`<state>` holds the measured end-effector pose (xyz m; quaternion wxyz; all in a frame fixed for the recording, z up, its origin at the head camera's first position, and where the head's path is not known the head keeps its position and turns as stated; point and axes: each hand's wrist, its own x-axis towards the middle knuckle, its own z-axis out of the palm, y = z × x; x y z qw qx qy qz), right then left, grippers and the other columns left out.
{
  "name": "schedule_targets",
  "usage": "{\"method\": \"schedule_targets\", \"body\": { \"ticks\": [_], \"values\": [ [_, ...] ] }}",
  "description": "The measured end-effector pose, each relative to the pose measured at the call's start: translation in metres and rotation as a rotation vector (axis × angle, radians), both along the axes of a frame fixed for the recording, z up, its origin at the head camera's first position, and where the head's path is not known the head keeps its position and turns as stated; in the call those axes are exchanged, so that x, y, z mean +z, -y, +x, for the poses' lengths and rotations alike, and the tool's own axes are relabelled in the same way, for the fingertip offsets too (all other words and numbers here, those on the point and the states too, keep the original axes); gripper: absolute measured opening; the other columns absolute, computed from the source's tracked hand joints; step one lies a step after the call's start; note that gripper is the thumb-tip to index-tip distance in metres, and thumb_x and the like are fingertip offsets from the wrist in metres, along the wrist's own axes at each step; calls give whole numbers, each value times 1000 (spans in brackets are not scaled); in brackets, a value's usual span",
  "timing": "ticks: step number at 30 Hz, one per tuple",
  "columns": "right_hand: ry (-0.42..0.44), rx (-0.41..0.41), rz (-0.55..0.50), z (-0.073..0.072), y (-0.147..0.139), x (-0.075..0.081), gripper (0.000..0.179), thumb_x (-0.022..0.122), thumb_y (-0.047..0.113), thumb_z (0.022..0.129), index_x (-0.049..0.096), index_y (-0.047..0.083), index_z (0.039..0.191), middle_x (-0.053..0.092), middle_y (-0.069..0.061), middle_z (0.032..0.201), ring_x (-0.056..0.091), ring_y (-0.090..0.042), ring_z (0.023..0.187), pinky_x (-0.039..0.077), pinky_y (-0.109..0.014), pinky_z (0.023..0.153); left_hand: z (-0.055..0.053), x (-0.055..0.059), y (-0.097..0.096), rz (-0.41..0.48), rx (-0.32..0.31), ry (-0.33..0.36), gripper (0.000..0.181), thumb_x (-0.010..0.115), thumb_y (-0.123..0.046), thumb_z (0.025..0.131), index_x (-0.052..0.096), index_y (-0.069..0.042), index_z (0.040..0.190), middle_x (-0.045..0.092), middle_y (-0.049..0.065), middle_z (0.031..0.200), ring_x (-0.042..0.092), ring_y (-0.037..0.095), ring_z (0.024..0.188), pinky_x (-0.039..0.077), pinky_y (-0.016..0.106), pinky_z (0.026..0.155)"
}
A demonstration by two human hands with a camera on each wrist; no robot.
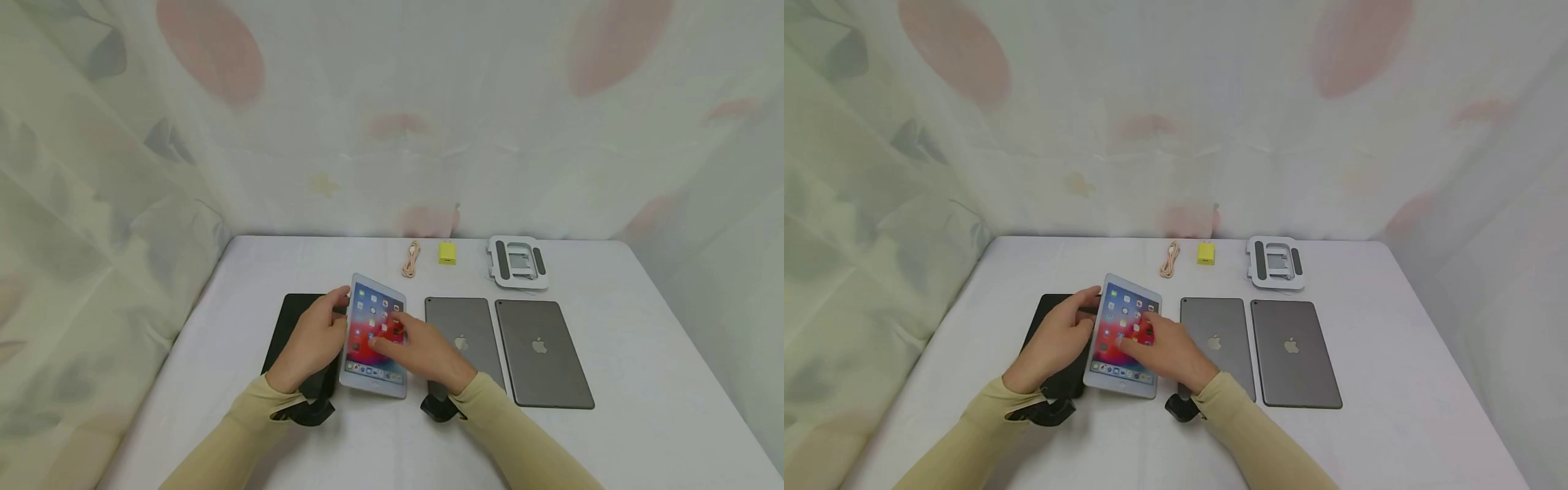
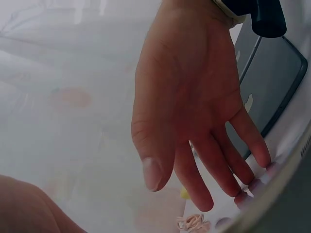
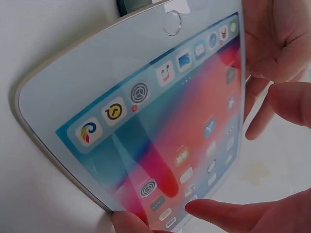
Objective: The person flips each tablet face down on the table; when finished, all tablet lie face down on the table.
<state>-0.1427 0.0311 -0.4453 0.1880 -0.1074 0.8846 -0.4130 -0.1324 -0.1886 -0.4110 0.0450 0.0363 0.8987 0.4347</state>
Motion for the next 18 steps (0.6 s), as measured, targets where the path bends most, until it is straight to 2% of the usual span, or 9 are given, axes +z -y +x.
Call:
{"method": "schedule_targets", "body": {
  "ticks": [12, 18],
  "values": [
    [29, -14, -29, 0, 2, -1, 91, 65, 72, 94, 48, 13, 162, 60, -12, 156, 63, -34, 135, 57, -59, 108, 1, -1, -5, 17, 3, -50, 57, 52, -9, 107, 44, -11, 164, 60, 16, 152, 69, 31, 122, 64, 46, 97],
    [41, -17, -45, 1, 2, -1, 92, 64, 73, 95, 48, 14, 162, 64, -13, 150, 66, -32, 130, 59, -57, 106, 2, 0, -7, 33, -2, -59, 59, 56, -10, 107, 45, -14, 164, 61, 13, 152, 68, 28, 122, 63, 45, 96]
  ]
}}
